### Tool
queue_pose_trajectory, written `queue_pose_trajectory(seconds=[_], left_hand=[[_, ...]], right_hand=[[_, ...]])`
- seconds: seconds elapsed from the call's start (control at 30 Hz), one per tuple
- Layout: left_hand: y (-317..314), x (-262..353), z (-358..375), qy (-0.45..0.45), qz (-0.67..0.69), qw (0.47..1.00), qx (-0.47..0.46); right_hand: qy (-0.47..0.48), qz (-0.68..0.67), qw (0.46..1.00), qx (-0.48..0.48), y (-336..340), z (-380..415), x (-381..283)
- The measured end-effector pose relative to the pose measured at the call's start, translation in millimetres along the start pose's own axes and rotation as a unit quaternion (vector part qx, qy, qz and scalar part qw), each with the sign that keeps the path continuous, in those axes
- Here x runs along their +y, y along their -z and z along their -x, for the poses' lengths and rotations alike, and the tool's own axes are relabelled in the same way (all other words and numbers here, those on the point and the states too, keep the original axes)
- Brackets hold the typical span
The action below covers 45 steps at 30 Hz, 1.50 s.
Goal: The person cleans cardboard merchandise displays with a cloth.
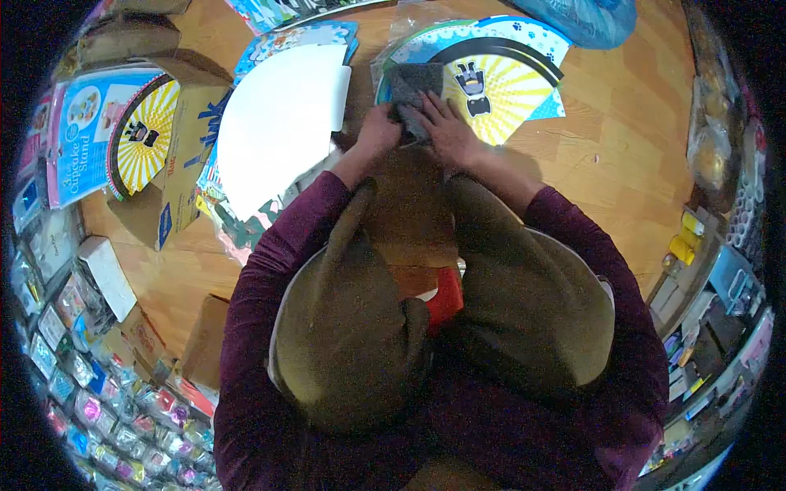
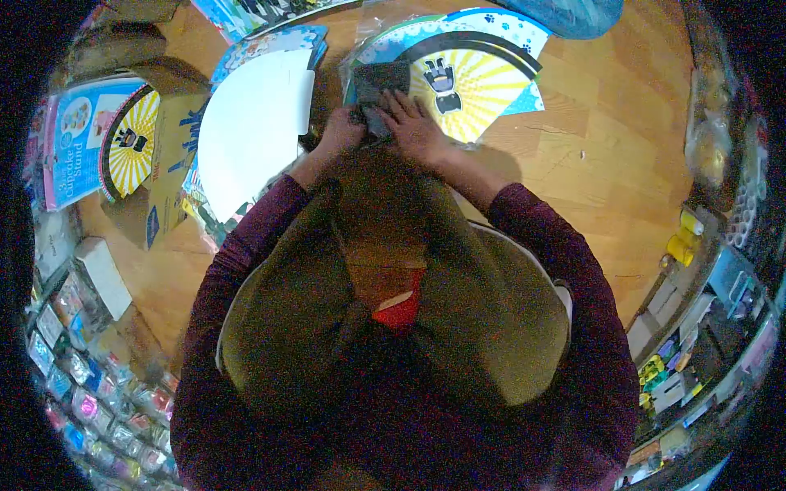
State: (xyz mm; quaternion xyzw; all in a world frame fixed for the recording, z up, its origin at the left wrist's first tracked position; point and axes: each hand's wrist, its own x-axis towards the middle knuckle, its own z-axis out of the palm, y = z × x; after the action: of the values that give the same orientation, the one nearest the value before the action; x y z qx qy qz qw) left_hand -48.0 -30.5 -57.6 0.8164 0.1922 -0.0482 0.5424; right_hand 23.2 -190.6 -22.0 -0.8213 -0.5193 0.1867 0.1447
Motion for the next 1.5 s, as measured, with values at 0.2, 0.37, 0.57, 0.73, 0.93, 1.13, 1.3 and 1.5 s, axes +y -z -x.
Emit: queue_pose_trajectory(seconds=[0.2, 0.37, 0.57, 0.73, 0.93, 1.13, 1.3, 1.5], left_hand=[[8, 37, 15, 0.191, 0.117, 0.973, -0.051], [4, 34, 17, 0.154, 0.182, 0.970, -0.037], [14, 30, 23, 0.185, 0.305, 0.934, -0.019], [17, 19, 17, 0.163, 0.322, 0.932, 0.018], [19, 32, 27, 0.129, 0.203, 0.970, -0.012], [28, 56, 25, 0.144, 0.308, 0.939, -0.044], [48, 62, 32, 0.099, 0.385, 0.915, -0.071], [52, 74, 27, 0.089, 0.409, 0.905, -0.070]], right_hand=[[-0.073, 0.184, 0.979, -0.043, 24, 11, 47], [-0.208, 0.183, 0.958, 0.073, 30, 34, 114], [-0.345, -0.057, 0.920, 0.176, 52, 68, 157], [-0.103, 0.008, 0.975, 0.195, 46, 15, 52], [0.099, 0.047, 0.993, 0.050, -8, 8, 53], [-0.242, 0.079, 0.938, 0.236, 13, 62, 185], [-0.376, -0.567, 0.478, 0.556, 108, 85, 176], [-0.171, -0.773, 0.444, 0.419, 156, 74, 100]])
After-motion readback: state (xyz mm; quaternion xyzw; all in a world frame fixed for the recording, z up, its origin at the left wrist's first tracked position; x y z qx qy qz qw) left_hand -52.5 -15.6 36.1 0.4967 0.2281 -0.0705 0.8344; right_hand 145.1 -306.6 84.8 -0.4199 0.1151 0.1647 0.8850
